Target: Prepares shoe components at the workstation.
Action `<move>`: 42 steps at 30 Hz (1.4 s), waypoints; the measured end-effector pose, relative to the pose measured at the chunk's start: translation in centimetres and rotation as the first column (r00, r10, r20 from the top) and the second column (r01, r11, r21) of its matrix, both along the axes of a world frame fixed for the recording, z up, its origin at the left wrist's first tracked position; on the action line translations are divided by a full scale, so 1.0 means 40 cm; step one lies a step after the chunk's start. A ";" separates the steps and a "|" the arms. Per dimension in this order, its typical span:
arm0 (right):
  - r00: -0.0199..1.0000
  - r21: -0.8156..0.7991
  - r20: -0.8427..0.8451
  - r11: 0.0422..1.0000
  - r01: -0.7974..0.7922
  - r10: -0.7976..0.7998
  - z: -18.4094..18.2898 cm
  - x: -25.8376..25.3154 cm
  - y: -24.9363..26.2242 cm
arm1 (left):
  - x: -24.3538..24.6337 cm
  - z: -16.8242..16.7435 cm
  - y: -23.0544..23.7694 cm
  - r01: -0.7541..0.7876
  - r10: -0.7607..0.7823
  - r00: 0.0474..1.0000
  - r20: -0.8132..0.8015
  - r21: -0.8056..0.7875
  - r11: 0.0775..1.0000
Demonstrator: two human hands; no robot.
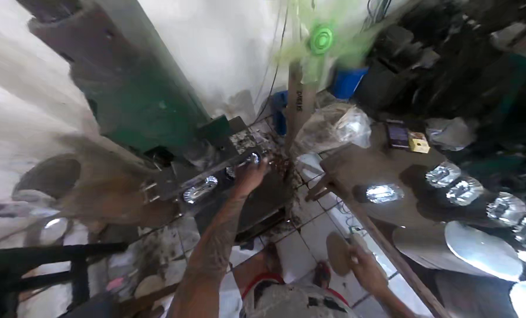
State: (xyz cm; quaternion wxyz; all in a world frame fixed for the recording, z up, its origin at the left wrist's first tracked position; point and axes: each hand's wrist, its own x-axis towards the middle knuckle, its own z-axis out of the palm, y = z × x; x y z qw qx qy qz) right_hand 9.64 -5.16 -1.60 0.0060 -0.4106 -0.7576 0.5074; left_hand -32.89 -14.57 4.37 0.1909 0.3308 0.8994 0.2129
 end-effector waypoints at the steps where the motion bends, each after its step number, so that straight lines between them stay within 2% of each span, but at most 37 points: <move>1: 0.998 0.067 -0.067 0.998 -0.003 0.008 0.022 -0.092 0.010 | -0.042 -0.012 -0.065 0.005 -0.003 1.000 0.023 -0.090 0.996; 3: 0.969 0.260 -0.214 0.963 -0.066 0.124 0.085 -0.280 0.014 | -0.071 0.021 -0.177 0.121 -0.108 0.986 0.129 -0.092 0.988; 4: 0.931 0.404 -0.260 0.905 -0.134 0.254 0.111 -0.371 0.011 | -0.063 0.063 -0.226 0.206 -0.186 0.961 0.205 -0.083 0.975; 5: 0.870 0.553 -0.263 0.804 -0.217 0.416 0.130 -0.457 0.004 | -0.056 0.102 -0.271 0.298 -0.261 0.930 0.257 -0.116 0.948; 7: 0.674 0.804 -0.123 0.471 -0.363 0.729 0.132 -0.617 -0.008 | -0.087 0.105 -0.355 0.436 -0.374 0.889 0.263 -0.242 0.867; 9: 0.461 0.874 0.073 0.166 -0.457 0.884 0.105 -0.760 -0.017 | -0.137 0.047 -0.439 0.471 -0.420 0.882 0.215 -0.338 0.815; 11: 0.354 0.817 0.254 -0.004 -0.577 0.900 0.083 -0.892 -0.015 | -0.128 0.077 -0.469 0.490 -0.452 0.872 0.189 -0.355 0.796; 12: 0.335 0.748 0.321 -0.020 -0.664 0.886 0.090 -0.938 -0.029 | -0.095 0.120 -0.472 0.510 -0.474 0.860 0.188 -0.333 0.793; 13: 0.340 0.682 0.348 0.013 -0.731 0.874 0.095 -0.959 -0.066 | -0.045 0.166 -0.481 0.535 -0.494 0.845 0.207 -0.293 0.793; 14: 0.355 0.606 0.342 0.084 -0.791 0.870 0.101 -0.969 -0.120 | 0.008 0.205 -0.496 0.554 -0.512 0.829 0.225 -0.199 0.809; 16: 0.350 0.507 0.286 0.170 -0.845 0.892 0.118 -1.003 -0.253 | 0.109 0.245 -0.523 0.566 -0.566 0.779 0.270 0.086 0.820; 17: 0.321 0.476 0.271 0.164 -0.864 0.907 0.130 -1.023 -0.332 | 0.162 0.244 -0.528 0.574 -0.612 0.735 0.292 0.214 0.791; 19: 0.224 0.438 0.336 0.059 -0.897 0.915 0.159 -1.061 -0.437 | 0.252 0.237 -0.517 0.569 -0.668 0.654 0.355 0.351 0.744; 20: 0.170 0.403 0.354 0.014 -0.915 0.920 0.185 -1.070 -0.437 | 0.281 0.234 -0.509 0.560 -0.681 0.611 0.403 0.387 0.732; 21: 0.108 0.373 0.380 -0.045 -0.927 0.919 0.207 -1.065 -0.410 | 0.307 0.231 -0.504 0.533 -0.679 0.571 0.461 0.421 0.734; 23: -0.049 0.303 0.489 -0.223 -0.926 0.871 0.256 -1.022 -0.320 | 0.352 0.225 -0.495 0.490 -0.653 0.512 0.559 0.435 0.756; 24: -0.107 0.215 0.533 -0.257 -0.942 0.839 0.315 -0.997 -0.262 | 0.367 0.220 -0.486 0.512 -0.653 0.505 0.565 0.413 0.753; 25: -0.126 0.140 0.530 -0.233 -0.962 0.839 0.385 -0.973 -0.190 | 0.378 0.217 -0.475 0.572 -0.663 0.491 0.565 0.365 0.735; 26: -0.080 0.115 0.475 -0.152 -0.982 0.876 0.446 -0.959 -0.095 | 0.388 0.216 -0.460 0.643 -0.675 0.465 0.572 0.306 0.702; 27: 0.023 0.162 0.382 -0.042 -0.986 0.924 0.487 -0.963 0.024 | 0.394 0.212 -0.438 0.706 -0.684 0.419 0.597 0.259 0.659; 28: 0.155 0.276 0.283 0.074 -0.958 0.946 0.504 -0.982 0.156 | 0.399 0.202 -0.411 0.738 -0.681 0.359 0.638 0.253 0.626; 30: 0.403 0.286 0.307 0.320 -0.903 0.862 0.600 -0.978 0.358 | 0.417 0.156 -0.339 0.728 -0.593 0.160 0.789 0.312 0.611; 31: 0.536 0.282 0.302 0.463 -0.840 0.789 0.638 -0.928 0.410 | 0.442 0.125 -0.301 0.715 -0.546 0.072 0.835 0.339 0.612; 32: 0.676 0.355 0.280 0.581 -0.732 0.681 0.643 -0.851 0.419 | 0.480 0.103 -0.265 0.726 -0.503 0.025 0.864 0.330 0.604; 33: 0.736 0.409 0.264 0.618 -0.671 0.624 0.646 -0.754 0.402 | 0.526 0.092 -0.229 0.743 -0.504 0.022 0.863 0.323 0.586; 34: 0.759 0.435 0.258 0.629 -0.644 0.598 0.659 -0.644 0.372 | 0.562 0.096 -0.193 0.765 -0.536 0.042 0.843 0.318 0.560; 35: 0.749 0.377 0.324 0.647 -0.663 0.578 0.683 -0.524 0.327 | 0.590 0.102 -0.167 0.768 -0.586 0.064 0.808 0.335 0.545; 36: 0.679 0.192 0.462 0.684 -0.704 0.570 0.696 -0.405 0.276 | 0.607 0.110 -0.144 0.750 -0.611 0.097 0.786 0.346 0.564; 37: 0.764 0.394 0.211 0.663 -0.637 0.609 0.550 -0.241 0.269 | 0.611 0.114 -0.115 0.718 -0.617 0.130 0.776 0.356 0.599; 38: 0.774 0.362 0.120 0.698 -0.617 0.622 0.442 -0.114 0.259 | 0.609 0.121 -0.079 0.669 -0.598 0.198 0.777 0.339 0.661; 40: 0.796 0.064 0.225 0.806 -0.588 0.562 0.285 0.094 0.223 | 0.595 0.144 0.015 0.574 -0.552 0.412 0.725 0.264 0.775; 42: 0.866 -0.057 0.365 0.937 -0.345 0.341 0.130 0.238 0.173 | 0.588 0.169 0.162 0.606 -0.544 0.591 0.595 0.118 0.787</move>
